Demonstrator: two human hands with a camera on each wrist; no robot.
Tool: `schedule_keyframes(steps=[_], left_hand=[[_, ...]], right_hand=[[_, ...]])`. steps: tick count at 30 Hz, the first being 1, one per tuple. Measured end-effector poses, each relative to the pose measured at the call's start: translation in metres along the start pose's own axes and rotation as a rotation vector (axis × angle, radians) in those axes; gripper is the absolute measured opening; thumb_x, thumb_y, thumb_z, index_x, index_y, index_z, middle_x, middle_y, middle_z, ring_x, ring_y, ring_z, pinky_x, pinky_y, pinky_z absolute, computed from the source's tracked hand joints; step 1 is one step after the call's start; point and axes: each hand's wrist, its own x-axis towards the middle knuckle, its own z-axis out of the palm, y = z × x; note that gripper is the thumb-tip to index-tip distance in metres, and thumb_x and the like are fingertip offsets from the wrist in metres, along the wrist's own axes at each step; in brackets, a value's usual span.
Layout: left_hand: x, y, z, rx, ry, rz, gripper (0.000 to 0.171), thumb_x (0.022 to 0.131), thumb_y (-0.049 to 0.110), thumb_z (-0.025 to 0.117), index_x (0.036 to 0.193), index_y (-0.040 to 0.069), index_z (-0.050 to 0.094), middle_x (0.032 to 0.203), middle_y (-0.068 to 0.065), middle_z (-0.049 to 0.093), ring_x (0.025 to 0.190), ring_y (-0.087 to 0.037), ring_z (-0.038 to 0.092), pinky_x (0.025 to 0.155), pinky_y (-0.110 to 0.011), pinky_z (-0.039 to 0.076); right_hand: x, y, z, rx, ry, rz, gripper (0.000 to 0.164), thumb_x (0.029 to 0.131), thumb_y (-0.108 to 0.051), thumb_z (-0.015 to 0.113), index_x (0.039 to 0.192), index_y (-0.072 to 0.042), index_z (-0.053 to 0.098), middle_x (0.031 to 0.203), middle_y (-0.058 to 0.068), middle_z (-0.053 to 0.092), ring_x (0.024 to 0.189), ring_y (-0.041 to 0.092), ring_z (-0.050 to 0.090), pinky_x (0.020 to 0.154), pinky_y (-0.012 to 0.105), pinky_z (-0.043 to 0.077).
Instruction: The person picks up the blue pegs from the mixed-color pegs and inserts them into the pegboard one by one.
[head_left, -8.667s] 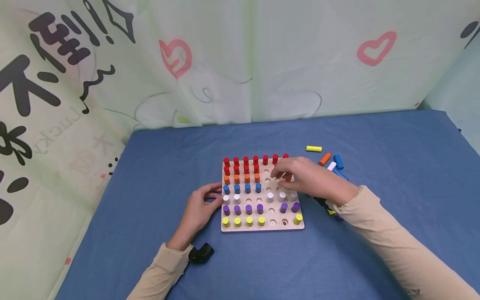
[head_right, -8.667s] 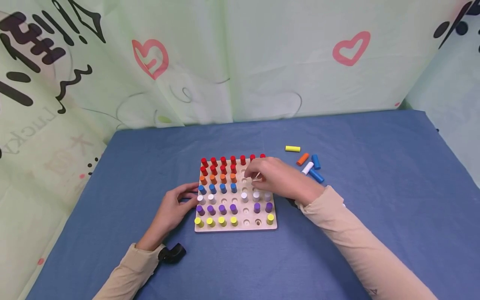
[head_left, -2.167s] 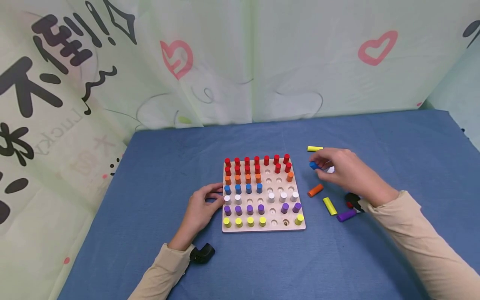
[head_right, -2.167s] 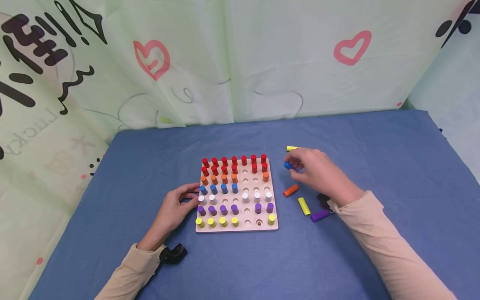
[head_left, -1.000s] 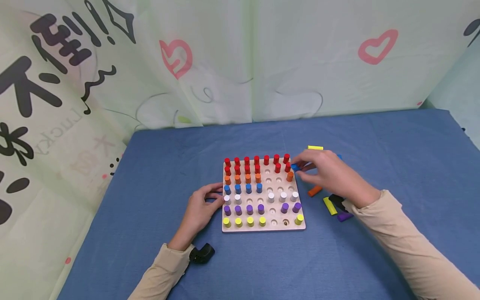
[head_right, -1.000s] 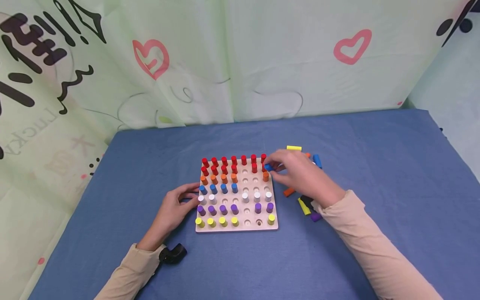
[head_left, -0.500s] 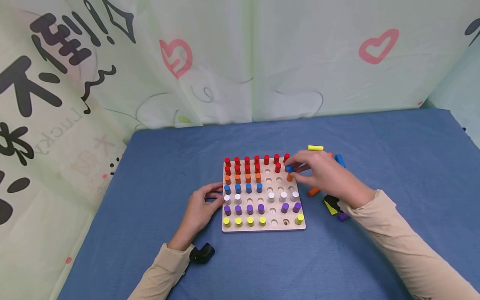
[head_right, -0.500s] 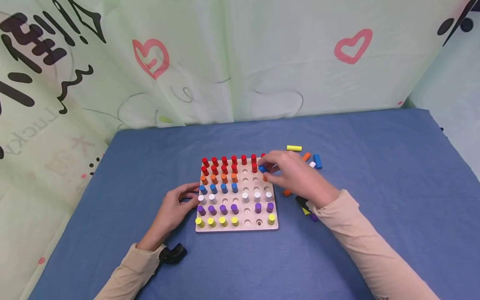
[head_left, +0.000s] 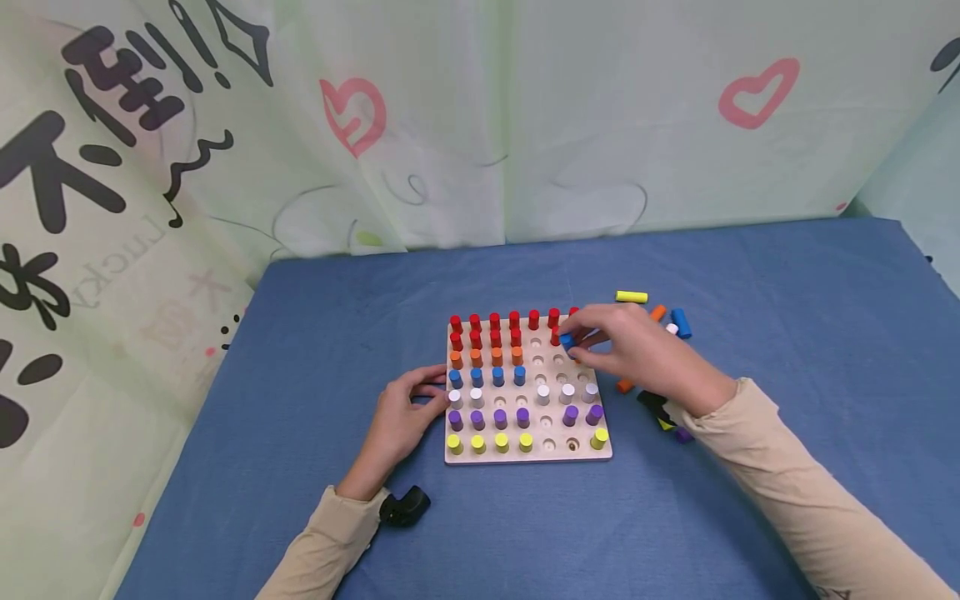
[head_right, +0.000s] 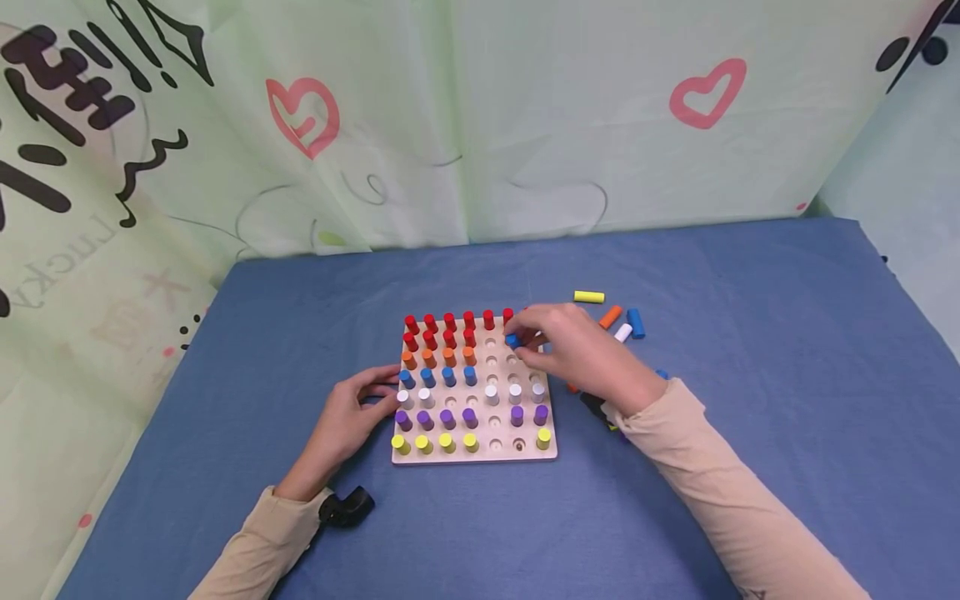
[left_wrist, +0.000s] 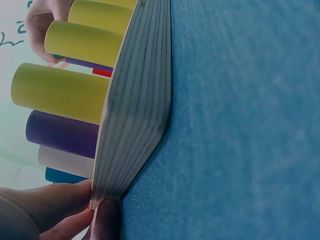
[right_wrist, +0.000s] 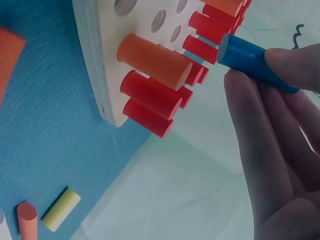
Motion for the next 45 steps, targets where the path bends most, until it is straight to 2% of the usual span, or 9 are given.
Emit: schedule_keyframes(steps=[12,22,34,39,45], left_hand=[[0.000,-0.001,0.000,-0.004,-0.007,0.018,0.041,0.093,0.006,0.069,0.134,0.006,0.063,0.126,-0.010,0.067,0.100,-0.020,0.066,0.081,-0.033,0.060],[0.000,0.000,0.000,-0.005,-0.005,0.013,0.041,0.093,0.007,0.069,0.134,0.007,0.063,0.127,-0.010,0.067,0.100,-0.020,0.066,0.082,-0.033,0.060],[0.000,0.000,0.000,-0.007,-0.010,0.006,0.042,0.093,0.008,0.069,0.134,0.007,0.063,0.127,-0.009,0.067,0.100,-0.020,0.066,0.082,-0.033,0.060],[0.000,-0.001,0.000,-0.013,-0.009,0.022,0.041,0.093,0.007,0.069,0.133,0.006,0.063,0.127,-0.010,0.067,0.101,-0.020,0.066,0.082,-0.034,0.060],[0.000,-0.002,0.000,-0.017,-0.010,0.024,0.040,0.093,0.006,0.069,0.133,0.006,0.063,0.127,-0.010,0.067,0.100,-0.020,0.067,0.082,-0.034,0.060]], right_hand=[[0.005,-0.004,0.004,0.021,-0.047,-0.011,0.022,0.085,0.004,0.073,0.106,-0.001,0.072,0.099,0.008,0.074,0.086,0.016,0.071,0.078,0.039,0.060],[0.007,-0.005,0.007,0.067,-0.088,0.004,0.022,0.086,0.005,0.071,0.107,0.000,0.073,0.096,0.006,0.074,0.084,0.015,0.070,0.078,0.037,0.061],[0.012,-0.004,0.015,0.070,-0.150,0.020,0.023,0.085,0.000,0.076,0.108,-0.003,0.073,0.095,0.005,0.075,0.083,0.012,0.070,0.077,0.032,0.060],[0.012,-0.003,0.016,0.060,-0.170,0.018,0.024,0.085,-0.002,0.078,0.108,-0.005,0.074,0.096,0.004,0.075,0.081,0.010,0.069,0.074,0.029,0.060],[0.014,-0.003,0.019,0.063,-0.175,-0.006,0.023,0.084,-0.002,0.078,0.106,-0.005,0.075,0.095,0.003,0.075,0.083,0.011,0.069,0.077,0.031,0.061]])
